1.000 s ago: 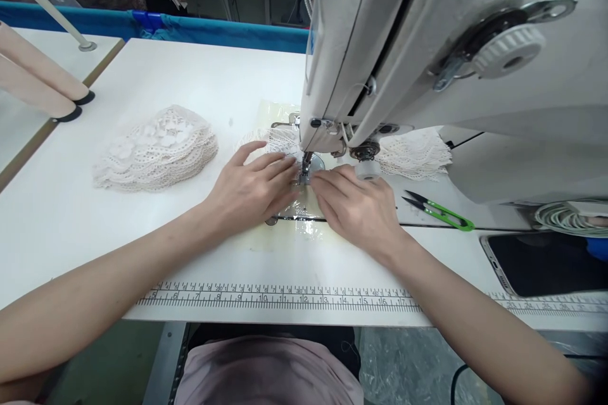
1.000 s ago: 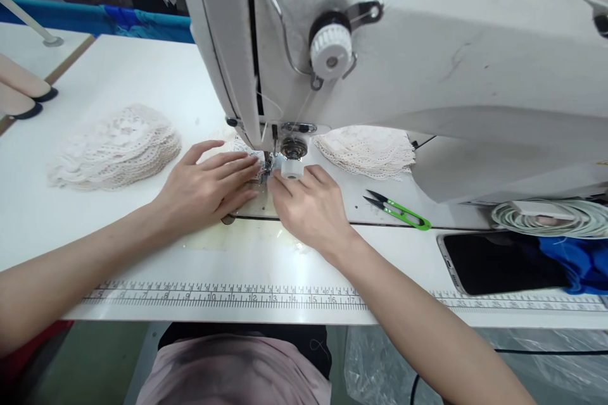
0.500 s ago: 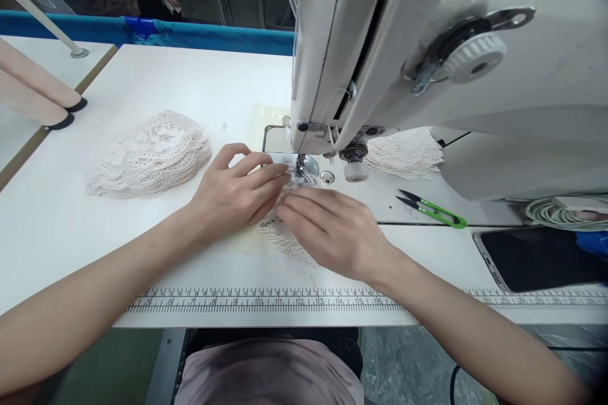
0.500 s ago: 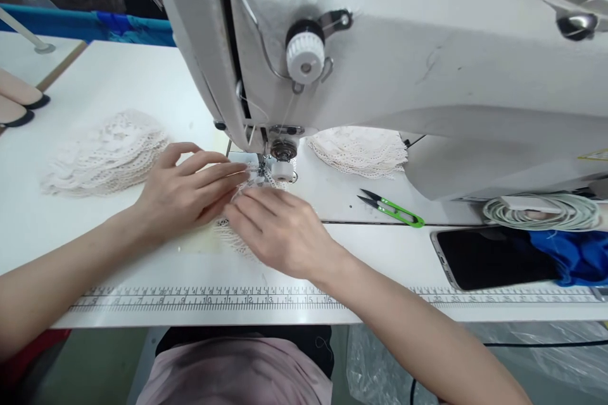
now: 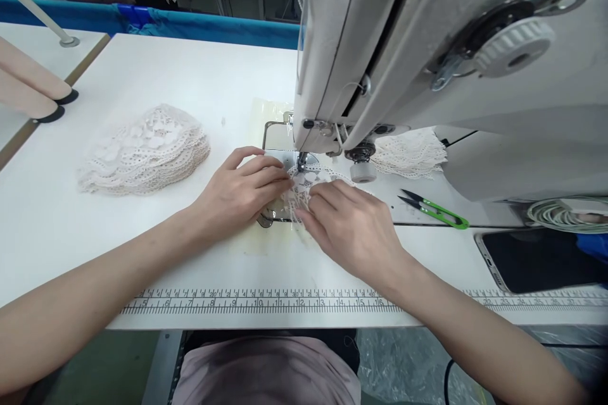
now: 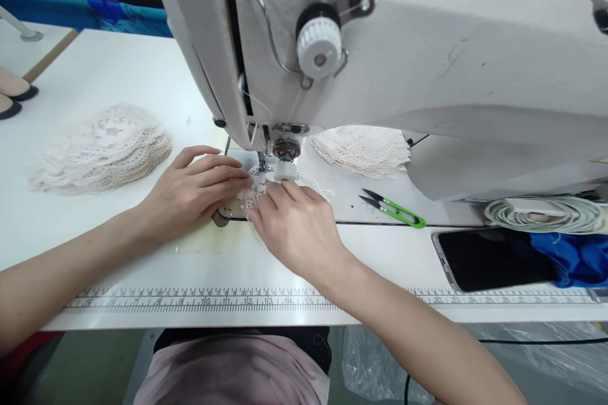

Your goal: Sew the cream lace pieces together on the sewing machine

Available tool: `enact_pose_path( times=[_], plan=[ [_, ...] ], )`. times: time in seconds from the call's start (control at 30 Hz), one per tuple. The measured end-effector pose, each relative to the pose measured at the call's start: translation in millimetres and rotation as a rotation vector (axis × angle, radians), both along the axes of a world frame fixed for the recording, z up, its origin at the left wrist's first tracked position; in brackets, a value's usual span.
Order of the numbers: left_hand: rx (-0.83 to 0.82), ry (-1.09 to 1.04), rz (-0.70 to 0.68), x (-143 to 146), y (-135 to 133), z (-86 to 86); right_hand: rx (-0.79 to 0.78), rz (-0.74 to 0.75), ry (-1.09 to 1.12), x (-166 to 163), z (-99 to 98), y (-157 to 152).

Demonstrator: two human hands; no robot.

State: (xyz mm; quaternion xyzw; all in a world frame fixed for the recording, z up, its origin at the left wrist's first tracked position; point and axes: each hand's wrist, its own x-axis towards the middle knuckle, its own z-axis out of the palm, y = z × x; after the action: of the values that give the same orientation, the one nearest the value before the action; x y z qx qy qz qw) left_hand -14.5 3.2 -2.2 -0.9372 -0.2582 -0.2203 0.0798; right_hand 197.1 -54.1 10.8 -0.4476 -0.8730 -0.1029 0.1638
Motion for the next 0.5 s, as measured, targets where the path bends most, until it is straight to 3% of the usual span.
enact_pose_path(
  times=[0.23, 0.5],
  plan=[
    [-0.097, -0.042, -0.046, 8, -7, -3.5, -0.045, -0.133, -0.126, 8, -2.6, 12],
    [0.07, 0.108, 0.005, 9, -16, 0.9, -0.066, -0.129, -0.135, 15, -10.5, 22]
  ],
)
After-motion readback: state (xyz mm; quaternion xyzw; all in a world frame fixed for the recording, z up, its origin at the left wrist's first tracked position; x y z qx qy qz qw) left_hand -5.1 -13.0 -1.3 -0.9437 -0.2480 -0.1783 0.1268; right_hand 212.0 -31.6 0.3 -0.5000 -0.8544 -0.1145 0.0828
